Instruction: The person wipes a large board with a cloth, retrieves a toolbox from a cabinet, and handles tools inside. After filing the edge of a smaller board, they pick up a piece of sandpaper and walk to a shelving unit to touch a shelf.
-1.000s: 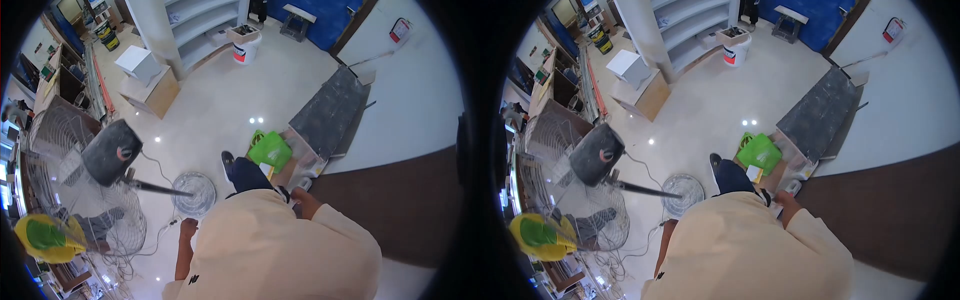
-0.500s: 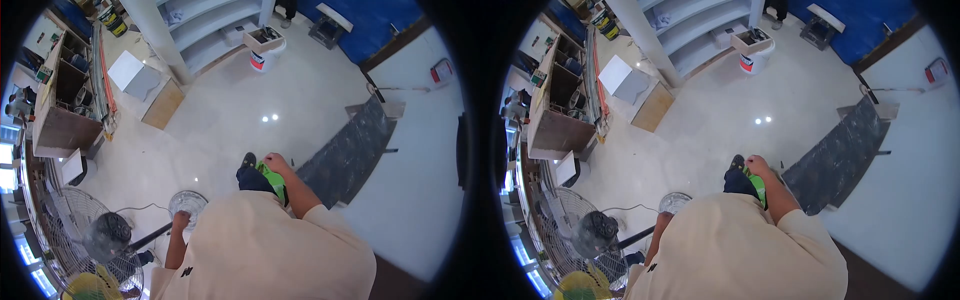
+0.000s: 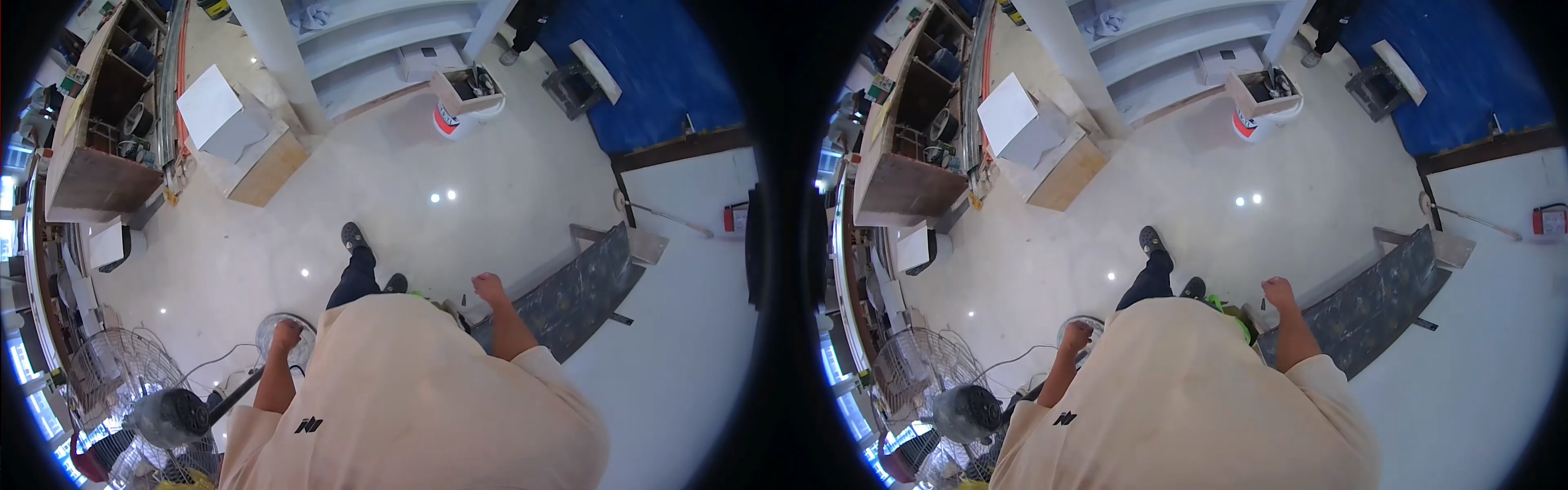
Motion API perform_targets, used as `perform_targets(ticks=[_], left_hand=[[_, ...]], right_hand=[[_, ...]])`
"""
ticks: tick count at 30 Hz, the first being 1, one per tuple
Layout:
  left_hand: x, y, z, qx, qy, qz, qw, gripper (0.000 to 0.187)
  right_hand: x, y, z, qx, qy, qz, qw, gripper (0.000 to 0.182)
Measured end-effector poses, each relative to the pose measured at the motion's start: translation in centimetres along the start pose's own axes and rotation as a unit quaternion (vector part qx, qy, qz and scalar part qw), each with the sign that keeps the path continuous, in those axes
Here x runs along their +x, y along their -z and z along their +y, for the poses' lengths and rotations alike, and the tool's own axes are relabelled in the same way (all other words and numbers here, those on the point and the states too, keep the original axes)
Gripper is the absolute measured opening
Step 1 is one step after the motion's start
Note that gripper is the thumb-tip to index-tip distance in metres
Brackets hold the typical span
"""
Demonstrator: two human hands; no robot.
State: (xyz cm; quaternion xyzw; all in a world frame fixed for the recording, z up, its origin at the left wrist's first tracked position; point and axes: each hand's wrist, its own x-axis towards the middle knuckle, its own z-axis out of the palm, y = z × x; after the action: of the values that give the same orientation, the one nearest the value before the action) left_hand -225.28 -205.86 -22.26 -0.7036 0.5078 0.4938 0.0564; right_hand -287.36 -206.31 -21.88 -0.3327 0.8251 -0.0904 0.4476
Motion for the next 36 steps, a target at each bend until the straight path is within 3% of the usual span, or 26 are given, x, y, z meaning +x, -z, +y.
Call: perform_targets(ticks=[1, 2, 3, 4, 5, 7, 9, 10, 12, 13, 17, 21, 24, 25, 26, 28, 31, 32, 36], left_hand=[[1.6, 0.7, -0.5, 0.164, -0.093, -0.028, 0.982, 0.022], [3.3, 1.5, -1.1, 0.322, -0.184, -0.055, 0.927, 0.021], [5.0, 2.5, -1.6, 0.469, -0.268, -0.079, 0.838, 0.02], [7.5, 2.2, -3.6, 0.144, -0.022, -0.065, 0.987, 0.018], [8.3, 3.5, -2.1, 0.258, -0.083, -0.073, 0.96, 0.019], [12.0, 7.2, 1.7, 0.472, -0.199, -0.078, 0.855, 0.023], [16.0, 10.2, 4.5, 0.379, -0.198, 0.008, 0.904, 0.028], [17.8, 10.8, 5.3, 0.035, -0.102, 0.083, 0.991, 0.033], [16.5, 15.0, 13.3, -0.088, -0.05, 0.112, 0.989, 0.028], [16.0, 16.7, 16.3, -0.136, -0.071, 0.122, 0.981, 0.026], [16.2, 18.7, 21.2, -0.188, -0.095, 0.175, 0.962, 0.026], [16.8, 14.4, 16.9, -0.192, -0.029, 0.195, 0.961, 0.026], [16.6, 8.6, 9.7, -0.074, 0.04, 0.091, 0.992, 0.024], [14.7, 8.5, 9.5, 0.299, -0.16, 0.027, 0.94, 0.017], [13.5, 7.6, 9.2, 0.387, -0.182, -0.027, 0.903, 0.013], [11.4, 5.7, 7.1, 0.273, -0.175, 0.004, 0.946, 0.013], [8.1, 6.4, 11.2, 0.107, -0.006, 0.072, 0.992, 0.016], [8.3, 6.3, 12.1, -0.078, 0.133, 0.104, 0.983, 0.021], [10.8, 7.2, 13.3, -0.2, 0.111, 0.134, 0.964, 0.027]], right_hand=[[0.1, 0.0, -2.1, 0.047, -0.016, -0.003, 0.999, 0.029], [0.7, -0.1, -3.2, 0.044, -0.013, -0.005, 0.999, 0.03], [1.2, -0.1, -4.3, 0.042, -0.011, -0.007, 0.999, 0.031], [1.8, 0.0, -5.6, 0.039, -0.006, -0.008, 0.999, 0.032], [2.3, 0.3, -6.2, 0.016, 0.014, -0.012, 1.0, 0.03], [3.9, 1.1, -7.5, -0.028, 0.058, -0.021, 0.998, 0.026], [5.1, 2.1, -10.0, 0.025, 0.007, -0.004, 1.0, 0.025], [5.1, 2.5, -10.5, 0.049, -0.024, 0.001, 0.999, 0.025], [5.7, 3.0, -11.3, 0.087, -0.062, 0.006, 0.994, 0.023], [6.3, 3.2, -11.9, 0.109, -0.077, 0.011, 0.991, 0.022], [8.3, 4.0, -15.1, 0.007, -0.043, -0.052, 0.998, 0.025], [12.9, 5.5, -17.6, -0.045, 0.028, -0.072, 0.996, 0.027], [15.7, 6.6, -20.0, -0.053, 0.05, -0.061, 0.995, 0.028], [16.7, 7.0, -20.7, -0.045, 0.051, -0.05, 0.996, 0.029], [17.6, 7.3, -21.4, -0.03, 0.056, -0.05, 0.997, 0.027], [19.1, 7.5, -22.9, 0.001, 0.066, -0.046, 0.997, 0.025], [20.6, 7.4, -24.2, 0.016, 0.082, -0.059, 0.995, 0.026], [20.6, 7.3, -24.3, 0.01, 0.068, -0.068, 0.995, 0.026], [20.6, 7.1, -25.4, -0.02, 0.041, -0.086, 0.995, 0.027]])
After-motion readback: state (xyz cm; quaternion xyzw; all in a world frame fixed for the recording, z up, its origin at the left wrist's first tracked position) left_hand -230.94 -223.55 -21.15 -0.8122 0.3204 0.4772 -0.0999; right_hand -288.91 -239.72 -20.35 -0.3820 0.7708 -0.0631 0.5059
